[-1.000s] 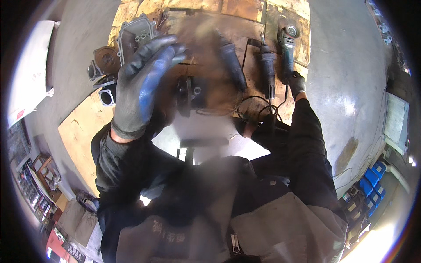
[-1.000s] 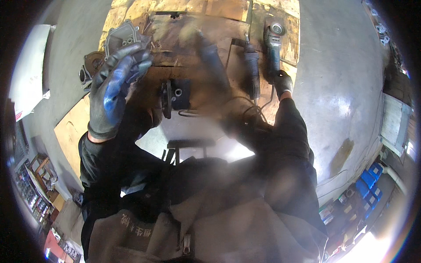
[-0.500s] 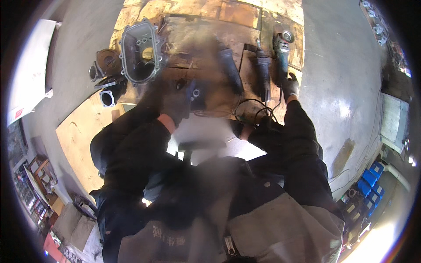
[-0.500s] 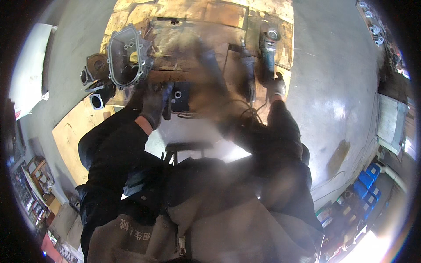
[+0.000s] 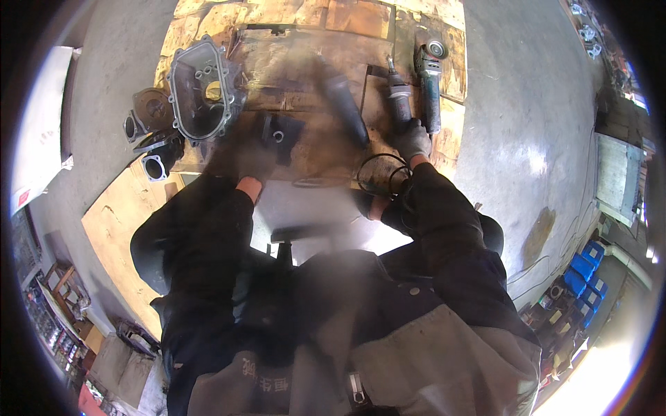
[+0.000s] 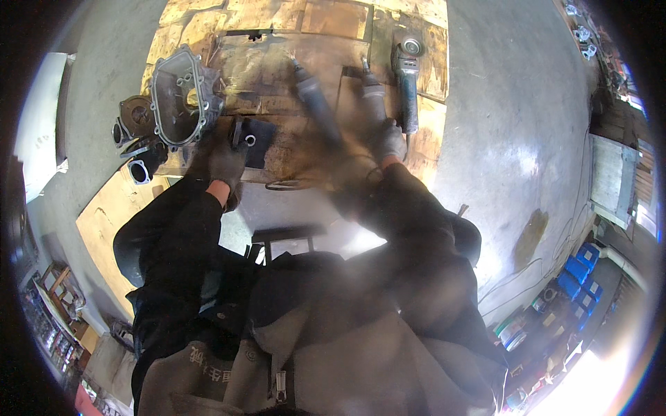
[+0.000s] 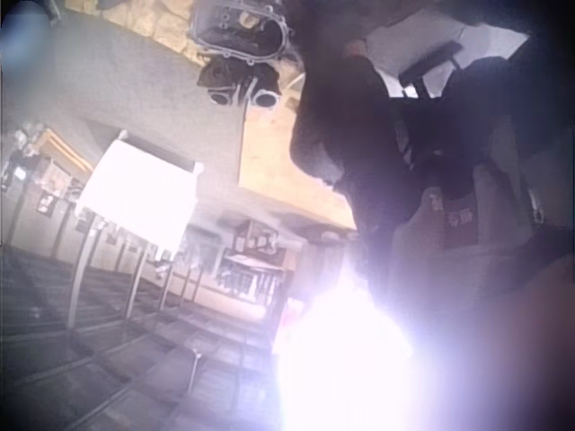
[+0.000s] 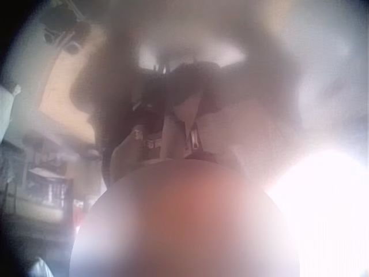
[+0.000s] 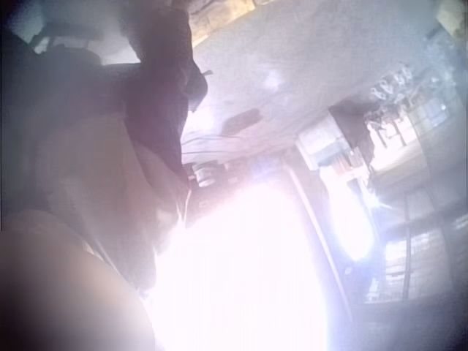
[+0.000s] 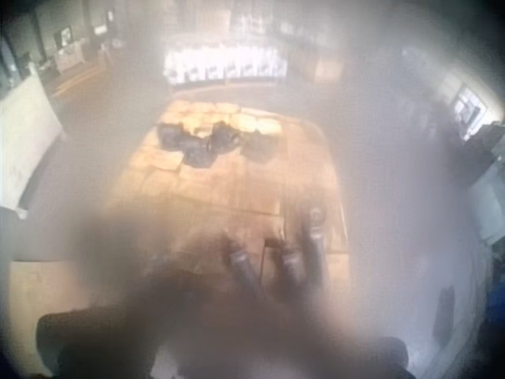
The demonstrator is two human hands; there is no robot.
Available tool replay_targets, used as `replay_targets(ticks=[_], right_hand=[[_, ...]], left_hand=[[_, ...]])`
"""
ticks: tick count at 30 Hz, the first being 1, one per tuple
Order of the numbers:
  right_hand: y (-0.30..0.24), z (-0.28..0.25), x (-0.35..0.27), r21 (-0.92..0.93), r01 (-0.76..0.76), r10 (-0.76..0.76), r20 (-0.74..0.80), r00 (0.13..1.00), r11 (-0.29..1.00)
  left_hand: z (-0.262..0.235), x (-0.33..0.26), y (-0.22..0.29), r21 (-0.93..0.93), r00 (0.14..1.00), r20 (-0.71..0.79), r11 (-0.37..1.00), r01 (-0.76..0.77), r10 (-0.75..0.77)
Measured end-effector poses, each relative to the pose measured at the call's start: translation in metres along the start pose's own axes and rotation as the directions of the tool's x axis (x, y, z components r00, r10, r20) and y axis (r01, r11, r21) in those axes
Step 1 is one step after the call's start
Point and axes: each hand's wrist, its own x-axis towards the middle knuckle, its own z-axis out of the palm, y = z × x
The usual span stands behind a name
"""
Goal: The person sits on the floor and uses a handheld rotary tool to grind and polish several metal engine parts. They repeatedly pick up each part, grind its surfaces, inspect it, and place it back on the wooden board.
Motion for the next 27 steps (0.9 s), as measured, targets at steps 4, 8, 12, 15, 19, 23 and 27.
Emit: replay_targets(ticks=[4, 8, 12, 15, 19, 23, 27], right_hand=[[-0.009, -0.032, 0.009, 0.414, -0.169, 0.084, 0.216, 0.973, 0.894], [-0.035, -0.090, -0.008, 0.400, 0.361, -0.252, -0.299, 0.920, 0.843], [-0.075, -0.169, -0.039, 0.334, 0.689, -0.517, -0.474, 0.713, 0.643], [-0.092, -0.203, -0.091, 0.476, 0.607, -0.601, -0.189, 0.777, 0.636], [-0.102, -0.219, -0.144, 0.495, 0.393, -0.580, 0.311, 0.753, 0.775], [-0.116, -0.212, -0.179, 0.481, 0.424, -0.640, 0.531, 0.555, 0.767], [-0.137, -0.213, -0.193, 0.381, 0.477, -0.600, 0.629, 0.495, 0.792]], left_hand=[[-0.004, 0.004, 0.011, -0.192, 0.985, -0.159, 0.981, 0.031, -0.062], [-0.006, 0.002, 0.029, -0.131, 0.790, -0.571, 0.925, -0.356, 0.222], [-0.011, -0.024, 0.071, -0.302, 0.779, -0.393, 0.732, -0.611, 0.488], [-0.016, -0.055, 0.121, -0.478, 0.724, -0.459, 0.543, -0.690, 0.516], [-0.012, -0.095, 0.164, -0.771, 0.854, 0.391, -0.386, 0.507, 0.343], [0.006, -0.105, 0.159, -0.581, 0.767, 0.587, -0.524, 0.622, 0.260], [0.028, -0.106, 0.143, -0.517, 0.790, 0.514, -0.615, 0.595, 0.333]])
